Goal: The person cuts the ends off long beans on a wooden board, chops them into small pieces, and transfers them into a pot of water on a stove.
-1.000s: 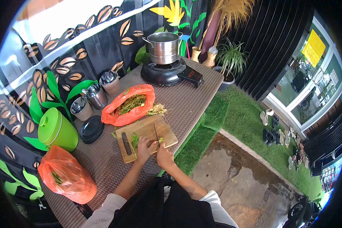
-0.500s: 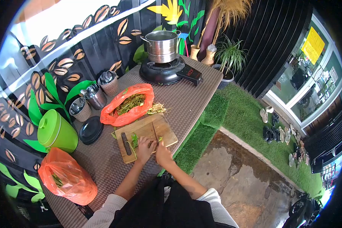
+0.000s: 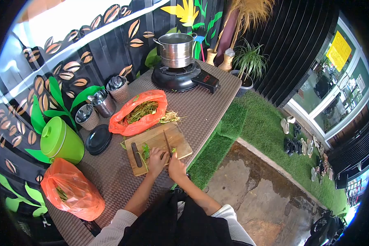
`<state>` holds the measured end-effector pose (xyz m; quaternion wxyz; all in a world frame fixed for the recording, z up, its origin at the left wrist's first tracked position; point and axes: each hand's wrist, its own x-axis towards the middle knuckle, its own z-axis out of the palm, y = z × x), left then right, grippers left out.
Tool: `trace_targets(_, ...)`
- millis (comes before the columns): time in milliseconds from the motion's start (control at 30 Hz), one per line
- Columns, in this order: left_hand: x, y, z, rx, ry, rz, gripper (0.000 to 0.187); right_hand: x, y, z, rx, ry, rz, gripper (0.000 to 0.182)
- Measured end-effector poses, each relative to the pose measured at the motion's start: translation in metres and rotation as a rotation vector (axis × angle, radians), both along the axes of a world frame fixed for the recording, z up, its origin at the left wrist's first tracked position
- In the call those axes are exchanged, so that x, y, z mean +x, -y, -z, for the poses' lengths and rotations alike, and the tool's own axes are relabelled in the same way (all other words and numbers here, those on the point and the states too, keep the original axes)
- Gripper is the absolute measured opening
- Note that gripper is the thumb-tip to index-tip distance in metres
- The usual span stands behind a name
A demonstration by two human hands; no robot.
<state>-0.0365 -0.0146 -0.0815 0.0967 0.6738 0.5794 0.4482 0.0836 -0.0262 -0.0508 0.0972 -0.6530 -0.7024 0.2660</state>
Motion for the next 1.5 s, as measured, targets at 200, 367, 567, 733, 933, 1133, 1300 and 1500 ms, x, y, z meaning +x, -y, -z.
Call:
trace_targets(200, -0.001, -0.014, 0.006, 0.030, 0.066, -0.011, 0.006, 0.003, -0.007, -0.003, -0.001, -0.012, -0.001, 0.031)
trace_targets(367, -0.008, -0.016, -0.027, -0.115, -0.052, -0.024, 0.008, 0.003, -0.007, 0.008, 0.055, 0.009, -0.010, 0.033)
trace_targets(567, -0.025, -0.002, -0.038, 0.048, 0.032, -0.056, 0.005, 0.003, -0.009, 0.007, 0.024, 0.034, -0.031, 0.039)
trace_targets(733, -0.064, 0.032, -0.026, -0.067, -0.148, -0.044, 0.016, 0.005, -0.007, 0.004, 0.044, 0.105, -0.078, 0.039)
trace_targets(933, -0.091, 0.062, -0.029, -0.408, -0.168, 0.025, 0.020, 0.008, -0.012, 0.014, 0.035, 0.027, -0.084, 0.043)
trace_targets(1133, -0.088, 0.065, -0.032, -0.384, -0.188, 0.039, 0.012, 0.010, -0.009, 0.007, 0.068, 0.002, -0.072, 0.040)
trace_targets(1300, -0.060, 0.051, -0.035, -0.241, -0.117, 0.020, 0.012, 0.018, -0.013, 0.010, 0.077, 0.013, -0.129, 0.036)
trace_targets(1500, -0.025, 0.027, -0.025, -0.236, 0.187, 0.103, 0.012, 0.037, -0.035, 0.016, 0.120, 0.029, -0.275, 0.029)
